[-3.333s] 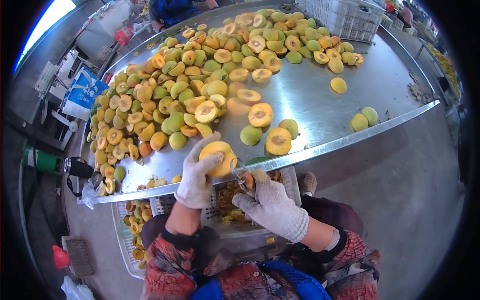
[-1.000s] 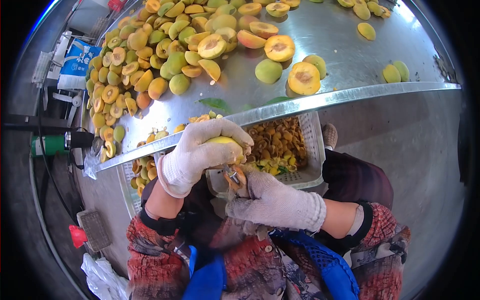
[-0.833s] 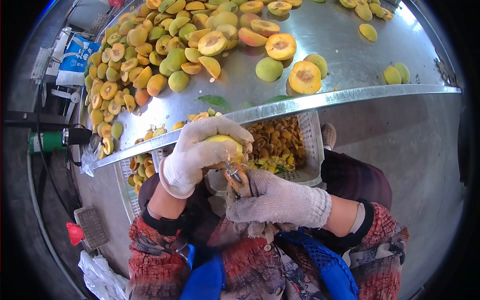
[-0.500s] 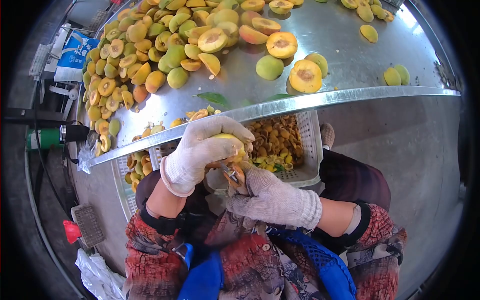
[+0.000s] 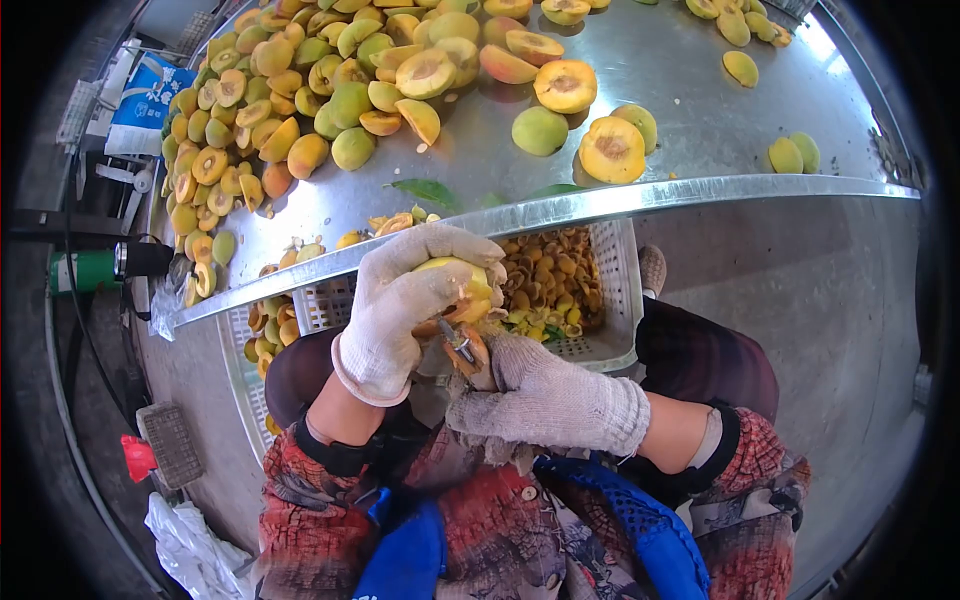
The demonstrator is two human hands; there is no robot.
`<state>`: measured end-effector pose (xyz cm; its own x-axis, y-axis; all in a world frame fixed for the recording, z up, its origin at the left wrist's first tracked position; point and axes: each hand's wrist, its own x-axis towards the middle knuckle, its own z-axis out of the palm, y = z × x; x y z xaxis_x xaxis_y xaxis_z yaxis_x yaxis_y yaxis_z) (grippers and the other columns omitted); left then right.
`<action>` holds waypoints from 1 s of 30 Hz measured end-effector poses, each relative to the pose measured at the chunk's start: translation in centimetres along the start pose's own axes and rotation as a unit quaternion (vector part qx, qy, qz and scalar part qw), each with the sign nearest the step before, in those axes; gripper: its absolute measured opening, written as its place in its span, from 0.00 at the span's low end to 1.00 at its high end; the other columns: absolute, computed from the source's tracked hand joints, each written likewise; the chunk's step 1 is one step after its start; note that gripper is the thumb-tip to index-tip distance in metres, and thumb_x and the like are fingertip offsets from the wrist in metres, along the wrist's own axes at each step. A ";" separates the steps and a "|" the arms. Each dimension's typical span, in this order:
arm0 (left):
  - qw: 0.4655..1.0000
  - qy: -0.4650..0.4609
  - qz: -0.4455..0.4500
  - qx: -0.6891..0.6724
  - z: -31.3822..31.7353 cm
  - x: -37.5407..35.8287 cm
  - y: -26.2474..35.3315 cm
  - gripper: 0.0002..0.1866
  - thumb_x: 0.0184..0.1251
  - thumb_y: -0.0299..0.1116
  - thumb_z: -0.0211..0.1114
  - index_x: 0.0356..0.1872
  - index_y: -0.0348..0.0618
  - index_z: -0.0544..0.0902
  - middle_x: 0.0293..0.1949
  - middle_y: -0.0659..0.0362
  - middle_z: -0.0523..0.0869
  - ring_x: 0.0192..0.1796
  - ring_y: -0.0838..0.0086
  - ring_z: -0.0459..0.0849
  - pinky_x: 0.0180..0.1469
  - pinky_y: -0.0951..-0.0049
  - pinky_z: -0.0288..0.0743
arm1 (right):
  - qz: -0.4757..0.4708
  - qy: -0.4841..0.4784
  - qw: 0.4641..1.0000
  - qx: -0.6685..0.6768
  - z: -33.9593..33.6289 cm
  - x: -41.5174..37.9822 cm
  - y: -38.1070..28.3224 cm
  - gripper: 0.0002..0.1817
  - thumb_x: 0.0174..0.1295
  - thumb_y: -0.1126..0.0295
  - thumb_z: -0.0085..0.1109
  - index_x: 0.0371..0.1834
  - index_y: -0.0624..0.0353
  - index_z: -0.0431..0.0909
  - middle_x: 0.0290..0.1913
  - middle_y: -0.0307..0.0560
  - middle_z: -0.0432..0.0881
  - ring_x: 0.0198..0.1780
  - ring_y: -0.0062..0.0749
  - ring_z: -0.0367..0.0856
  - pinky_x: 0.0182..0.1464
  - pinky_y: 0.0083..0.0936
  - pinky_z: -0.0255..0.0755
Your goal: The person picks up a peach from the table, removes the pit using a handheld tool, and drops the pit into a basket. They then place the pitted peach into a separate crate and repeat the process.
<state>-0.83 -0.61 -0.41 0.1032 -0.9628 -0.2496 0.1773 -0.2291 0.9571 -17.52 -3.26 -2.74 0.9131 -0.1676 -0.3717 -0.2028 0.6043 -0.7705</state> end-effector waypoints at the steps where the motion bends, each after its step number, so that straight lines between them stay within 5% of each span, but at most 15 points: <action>1: 1.000 -0.012 0.004 0.003 -0.1 0.1 0.0 0.21 0.54 0.38 0.59 0.43 0.29 0.80 0.38 0.48 0.83 0.40 0.65 0.84 0.46 0.68 0.79 | 0.011 0.005 1.000 0.008 0.1 -0.1 -0.3 0.16 0.61 0.66 0.60 0.43 0.64 0.67 0.26 0.46 0.78 0.23 0.27 0.81 0.23 0.23 0.77; 15: 0.978 -0.175 -0.070 0.094 -1.3 0.8 2.8 0.19 0.52 0.37 0.66 0.40 0.30 0.83 0.38 0.47 0.85 0.39 0.64 0.85 0.43 0.70 0.79 | 0.116 -0.090 0.988 0.054 0.1 -1.8 -3.5 0.15 0.62 0.62 0.61 0.42 0.59 0.70 0.29 0.40 0.78 0.22 0.19 0.78 0.21 0.18 0.75; 22: 0.987 -0.135 0.003 -0.085 -0.9 -0.3 -0.3 0.21 0.57 0.42 0.61 0.40 0.31 0.80 0.37 0.45 0.83 0.37 0.59 0.84 0.40 0.65 0.79 | 0.110 -0.096 0.985 0.095 0.2 -1.9 -2.7 0.14 0.61 0.61 0.63 0.39 0.58 0.73 0.27 0.45 0.82 0.17 0.18 0.77 0.16 0.14 0.70; 26: 0.958 -0.121 0.033 -0.259 0.2 -0.9 -0.8 0.19 0.58 0.37 0.57 0.45 0.31 0.79 0.40 0.45 0.83 0.41 0.61 0.83 0.47 0.64 0.78 | 0.097 -0.111 0.975 0.164 0.3 -2.0 -2.9 0.14 0.60 0.62 0.64 0.40 0.58 0.73 0.27 0.46 0.82 0.17 0.19 0.77 0.16 0.15 0.70; 30: 0.958 -0.088 0.076 -0.262 0.2 -0.6 -1.5 0.20 0.61 0.41 0.57 0.45 0.33 0.78 0.41 0.45 0.81 0.40 0.60 0.83 0.45 0.63 0.78 | 0.084 -0.091 0.990 0.070 0.2 -1.6 -3.1 0.15 0.60 0.62 0.63 0.42 0.60 0.72 0.28 0.45 0.81 0.20 0.22 0.78 0.20 0.18 0.72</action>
<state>-1.34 0.28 -1.68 0.0093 -0.9992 -0.0400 0.6446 -0.0246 0.7641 -18.33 -4.73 0.36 0.9219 0.0803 -0.3790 -0.3181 0.7153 -0.6222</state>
